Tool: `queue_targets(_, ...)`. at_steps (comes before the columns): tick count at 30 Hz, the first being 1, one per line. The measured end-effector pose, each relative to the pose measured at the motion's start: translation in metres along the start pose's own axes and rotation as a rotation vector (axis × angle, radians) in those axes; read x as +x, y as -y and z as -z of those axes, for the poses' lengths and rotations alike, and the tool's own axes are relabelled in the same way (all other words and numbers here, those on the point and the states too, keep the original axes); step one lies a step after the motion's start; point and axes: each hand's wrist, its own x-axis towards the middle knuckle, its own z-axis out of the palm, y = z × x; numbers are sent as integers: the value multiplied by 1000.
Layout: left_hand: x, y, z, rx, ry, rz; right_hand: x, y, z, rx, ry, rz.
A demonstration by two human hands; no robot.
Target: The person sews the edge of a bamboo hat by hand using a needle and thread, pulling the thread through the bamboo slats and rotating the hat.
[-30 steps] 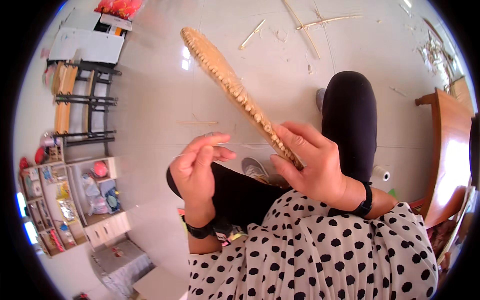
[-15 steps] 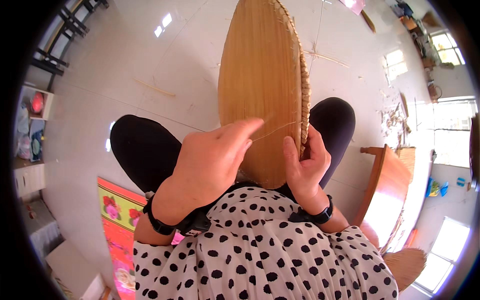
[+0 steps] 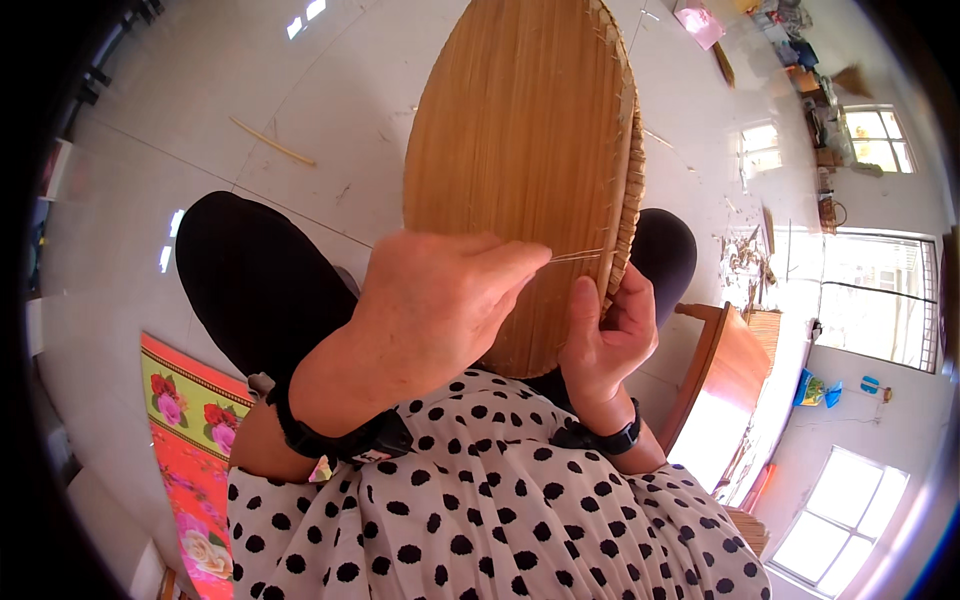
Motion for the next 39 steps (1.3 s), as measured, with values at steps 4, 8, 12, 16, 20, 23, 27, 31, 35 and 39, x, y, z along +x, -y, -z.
queue_targets(4, 1, 3, -2, 48, -12, -19, 0, 0, 0, -25, -3, -2)
queue_targets(8, 2, 4, -5, 72, -17, -33, 0, 1, 1, -37, -3, 2)
queue_targets(12, 1, 2, -3, 92, 7, -10, 1, 2, 0, -29, -9, -24)
queue_targets(16, 2, 2, -3, 96, 13, -15, 2, 2, 0, -26, -10, -19)
queue_targets(20, 2, 1, -3, 90, 5, -14, 3, 2, 0, -27, -4, -19)
queue_targets(23, 3, 1, -3, 77, 0, -28, 2, 3, 0, -25, 0, -27)
queue_targets(27, 4, 0, -2, 102, 9, -32, 2, 1, 1, -32, 3, -31)
queue_targets(31, 4, -1, -1, 107, 4, -20, 2, 1, 0, -25, -5, -33)
queue_targets(35, 4, -1, -1, 118, 11, -30, 2, 0, 0, -18, -10, -26)
queue_targets(39, 3, 0, -2, 128, 21, -26, 2, 1, -1, -4, -15, -37)
